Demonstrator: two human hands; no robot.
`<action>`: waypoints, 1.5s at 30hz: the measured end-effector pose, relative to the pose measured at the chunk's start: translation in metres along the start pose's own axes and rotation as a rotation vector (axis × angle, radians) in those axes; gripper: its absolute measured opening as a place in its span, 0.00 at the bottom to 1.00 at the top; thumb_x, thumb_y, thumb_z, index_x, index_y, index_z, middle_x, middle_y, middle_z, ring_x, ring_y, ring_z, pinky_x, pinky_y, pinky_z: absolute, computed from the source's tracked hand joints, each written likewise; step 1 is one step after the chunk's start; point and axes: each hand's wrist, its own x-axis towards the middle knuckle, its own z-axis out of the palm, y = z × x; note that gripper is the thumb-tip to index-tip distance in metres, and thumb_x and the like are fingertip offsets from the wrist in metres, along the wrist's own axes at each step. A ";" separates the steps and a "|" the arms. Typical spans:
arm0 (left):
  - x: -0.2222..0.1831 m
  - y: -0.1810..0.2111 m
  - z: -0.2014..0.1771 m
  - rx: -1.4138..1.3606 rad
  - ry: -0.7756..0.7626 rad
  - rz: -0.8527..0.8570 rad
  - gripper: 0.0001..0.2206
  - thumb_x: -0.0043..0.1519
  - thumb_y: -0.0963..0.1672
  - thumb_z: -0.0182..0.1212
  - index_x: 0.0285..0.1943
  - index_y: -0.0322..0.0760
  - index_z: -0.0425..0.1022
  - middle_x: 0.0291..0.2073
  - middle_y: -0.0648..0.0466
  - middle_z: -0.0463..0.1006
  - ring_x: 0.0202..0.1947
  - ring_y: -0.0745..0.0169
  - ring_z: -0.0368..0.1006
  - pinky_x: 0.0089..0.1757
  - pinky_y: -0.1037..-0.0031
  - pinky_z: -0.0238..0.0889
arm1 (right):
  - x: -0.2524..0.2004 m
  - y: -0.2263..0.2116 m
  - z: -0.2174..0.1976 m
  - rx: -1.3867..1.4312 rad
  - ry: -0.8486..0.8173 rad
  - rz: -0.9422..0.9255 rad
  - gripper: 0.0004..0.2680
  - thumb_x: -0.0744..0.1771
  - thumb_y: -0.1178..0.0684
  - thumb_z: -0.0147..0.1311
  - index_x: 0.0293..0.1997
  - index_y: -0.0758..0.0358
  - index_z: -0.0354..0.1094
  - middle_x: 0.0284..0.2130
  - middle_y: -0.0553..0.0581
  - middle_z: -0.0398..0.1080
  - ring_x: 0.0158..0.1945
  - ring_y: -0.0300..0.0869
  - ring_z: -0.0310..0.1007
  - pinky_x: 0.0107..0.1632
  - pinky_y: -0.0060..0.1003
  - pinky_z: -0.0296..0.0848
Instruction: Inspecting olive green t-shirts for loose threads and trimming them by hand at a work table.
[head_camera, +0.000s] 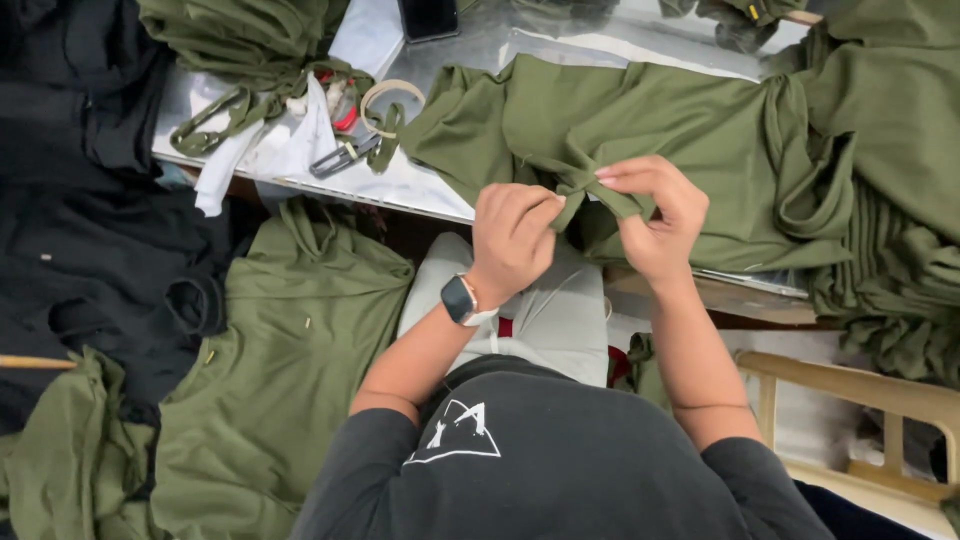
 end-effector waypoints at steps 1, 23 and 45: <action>0.005 0.001 -0.003 -0.036 0.020 -0.007 0.10 0.63 0.37 0.53 0.49 0.39 0.77 0.41 0.54 0.75 0.34 0.52 0.73 0.38 0.65 0.66 | -0.002 0.002 -0.003 0.031 0.005 -0.008 0.05 0.66 0.73 0.59 0.34 0.72 0.76 0.34 0.66 0.79 0.32 0.55 0.76 0.38 0.47 0.75; -0.003 -0.010 -0.009 -0.131 0.096 0.201 0.04 0.63 0.36 0.64 0.42 0.35 0.79 0.38 0.48 0.80 0.30 0.54 0.71 0.29 0.69 0.63 | -0.006 0.012 0.021 -0.126 0.104 -0.404 0.03 0.67 0.63 0.65 0.33 0.67 0.80 0.32 0.61 0.80 0.29 0.50 0.69 0.34 0.42 0.73; 0.005 0.027 -0.035 -0.092 -0.013 0.224 0.08 0.68 0.38 0.57 0.36 0.37 0.79 0.37 0.48 0.80 0.28 0.55 0.71 0.28 0.71 0.63 | -0.016 0.027 0.016 -0.231 0.099 -0.548 0.06 0.66 0.58 0.70 0.32 0.72 0.82 0.26 0.63 0.74 0.28 0.48 0.59 0.33 0.42 0.71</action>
